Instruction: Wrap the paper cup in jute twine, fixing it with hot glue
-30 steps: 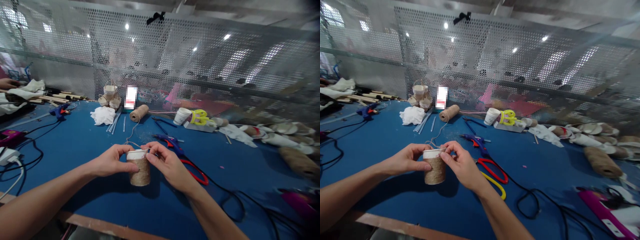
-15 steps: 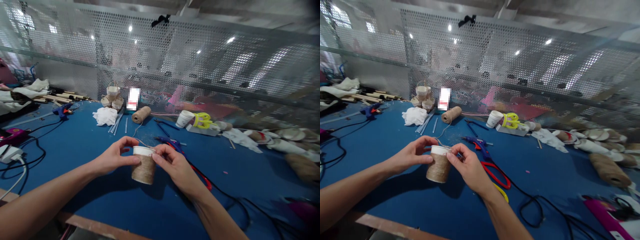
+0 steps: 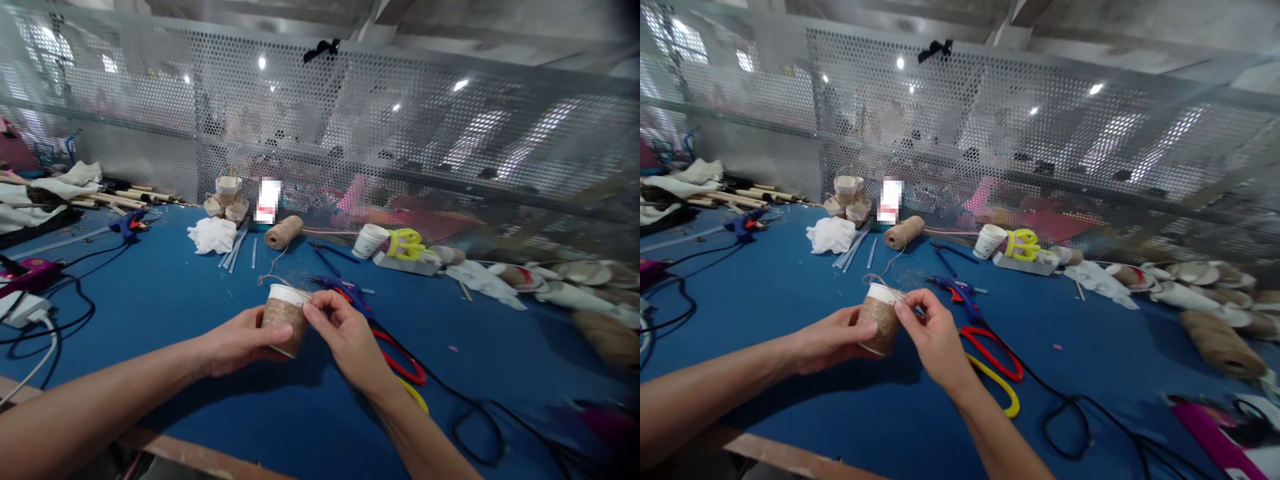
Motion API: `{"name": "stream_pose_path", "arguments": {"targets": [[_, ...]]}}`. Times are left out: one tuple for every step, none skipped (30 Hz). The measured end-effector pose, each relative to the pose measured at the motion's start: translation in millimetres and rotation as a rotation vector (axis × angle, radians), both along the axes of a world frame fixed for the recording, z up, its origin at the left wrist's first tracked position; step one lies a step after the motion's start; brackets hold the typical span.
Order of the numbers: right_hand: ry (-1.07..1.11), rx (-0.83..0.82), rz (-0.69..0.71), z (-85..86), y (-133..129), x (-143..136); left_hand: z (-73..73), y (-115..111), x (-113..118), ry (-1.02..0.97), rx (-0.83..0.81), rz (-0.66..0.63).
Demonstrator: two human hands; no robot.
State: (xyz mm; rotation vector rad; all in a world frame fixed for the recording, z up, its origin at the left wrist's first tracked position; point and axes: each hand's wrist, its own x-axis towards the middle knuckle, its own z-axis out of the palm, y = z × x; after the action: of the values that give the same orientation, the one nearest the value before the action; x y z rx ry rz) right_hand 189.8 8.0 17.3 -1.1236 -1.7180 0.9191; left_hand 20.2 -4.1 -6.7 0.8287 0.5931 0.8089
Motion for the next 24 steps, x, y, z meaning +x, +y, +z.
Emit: {"name": "stream_pose_path", "arguments": {"targets": [[0.0, 0.001, 0.008, -0.4, 0, -1, -0.1, 0, 1, 0.003, -0.008, 0.003], [0.003, 0.004, 0.013, -1.0, -1, -2, -0.3, 0, 2, 0.003, -0.011, 0.011], [0.007, 0.008, 0.018, -1.5, -1, -2, -0.5, 0, 3, 0.002, -0.008, 0.019], [0.014, 0.015, 0.021, -1.8, 0, -3, -0.9, -1, 4, 0.0, -0.002, 0.027], [0.021, 0.024, 0.026, -1.9, 0, -3, -1.4, -1, 5, -0.002, 0.004, 0.034], [0.028, 0.033, 0.032, -1.6, 0, -3, -2.0, -1, 6, -0.002, 0.012, 0.039], [0.034, 0.041, 0.037, -1.1, 0, -3, -2.7, -1, 6, -0.002, 0.022, 0.041], [0.037, 0.047, 0.044, -0.3, -1, -3, -3.4, -1, 6, -0.001, 0.035, 0.038], [0.034, 0.05, 0.052, 0.7, -1, -3, -3.9, -1, 6, 0.004, 0.051, 0.031], [0.026, 0.051, 0.057, 1.9, -2, -2, -4.3, 1, 5, 0.016, 0.072, 0.025], [0.015, 0.053, 0.059, 3.1, -3, -1, -4.4, 2, 3, 0.039, 0.101, 0.025], [0.0, 0.055, 0.061, 4.4, -3, 0, -4.0, 4, 1, 0.072, 0.135, 0.034], [-0.019, 0.054, 0.066, 5.7, -3, 1, -3.1, 7, -2, 0.125, 0.187, 0.072], [-0.043, 0.052, 0.073, 6.8, -4, 2, -1.8, 9, -5, 0.183, 0.247, 0.12], [-0.069, 0.046, 0.083, 7.7, -4, 4, 0.1, 11, -8, 0.241, 0.318, 0.18], [-0.097, 0.037, 0.099, 8.5, -5, 5, 2.4, 12, -11, 0.308, 0.401, 0.246], [-0.129, 0.025, 0.121, 9.2, -5, 6, 4.9, 13, -14, 0.381, 0.506, 0.304], [-0.165, 0.013, 0.144, 9.7, -6, 7, 7.4, 12, -16, 0.462, 0.599, 0.322], [-0.199, 0.006, 0.165, 10.3, -7, 7, 9.9, 11, -17, 0.534, 0.667, 0.3], [-0.234, 0.005, 0.183, 10.9, -8, 7, 12.0, 9, -17, 0.603, 0.73, 0.27], [-0.268, 0.009, 0.194, 11.6, -10, 6, 13.8, 7, -17, 0.65, 0.794, 0.248], [-0.301, 0.017, 0.199, 12.4, -11, 5, 15.1, 5, -16, 0.687, 0.838, 0.218], [-0.331, 0.026, 0.199, 13.3, -12, 4, 16.1, 4, -15, 0.714, 0.865, 0.192], [-0.356, 0.034, 0.199, 14.2, -13, 2, 16.8, 2, -14, 0.732, 0.872, 0.168]]}}
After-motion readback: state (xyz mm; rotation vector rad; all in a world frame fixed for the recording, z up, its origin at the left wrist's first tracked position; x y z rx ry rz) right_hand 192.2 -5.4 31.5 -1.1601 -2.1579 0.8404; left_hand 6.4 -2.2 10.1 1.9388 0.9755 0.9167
